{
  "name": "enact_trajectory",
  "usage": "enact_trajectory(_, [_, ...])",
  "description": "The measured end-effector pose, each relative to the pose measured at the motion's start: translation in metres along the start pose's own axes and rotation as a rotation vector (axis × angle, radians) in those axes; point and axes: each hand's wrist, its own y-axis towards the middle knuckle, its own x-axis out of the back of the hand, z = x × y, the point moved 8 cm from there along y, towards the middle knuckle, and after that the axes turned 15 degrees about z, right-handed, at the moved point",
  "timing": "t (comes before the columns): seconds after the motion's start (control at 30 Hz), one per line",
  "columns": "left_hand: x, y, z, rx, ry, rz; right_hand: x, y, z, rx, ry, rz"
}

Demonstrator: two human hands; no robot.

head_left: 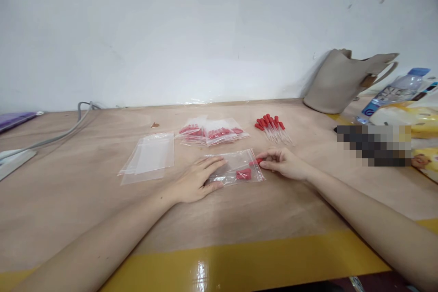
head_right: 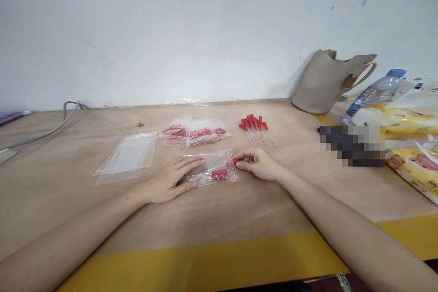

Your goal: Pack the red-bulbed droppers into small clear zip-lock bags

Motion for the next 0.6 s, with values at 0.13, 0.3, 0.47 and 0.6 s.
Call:
enact_trajectory(0.13, [0.0, 0.001, 0.001, 0.005, 0.007, 0.0, -0.006, 0.009, 0.004, 0.053, -0.105, -0.017])
enact_trajectory(0.3, [-0.001, 0.0, 0.001, 0.013, 0.022, 0.002, -0.008, 0.015, 0.003, 0.142, -0.222, -0.147])
enact_trajectory(0.47, [-0.003, 0.0, 0.002, 0.027, 0.065, 0.022, -0.019, 0.013, 0.016, 0.304, -0.342, -0.041])
enact_trajectory(0.6, [-0.004, 0.001, 0.003, 0.038, 0.084, 0.043, 0.007, 0.016, 0.018, 0.172, -0.47, -0.115])
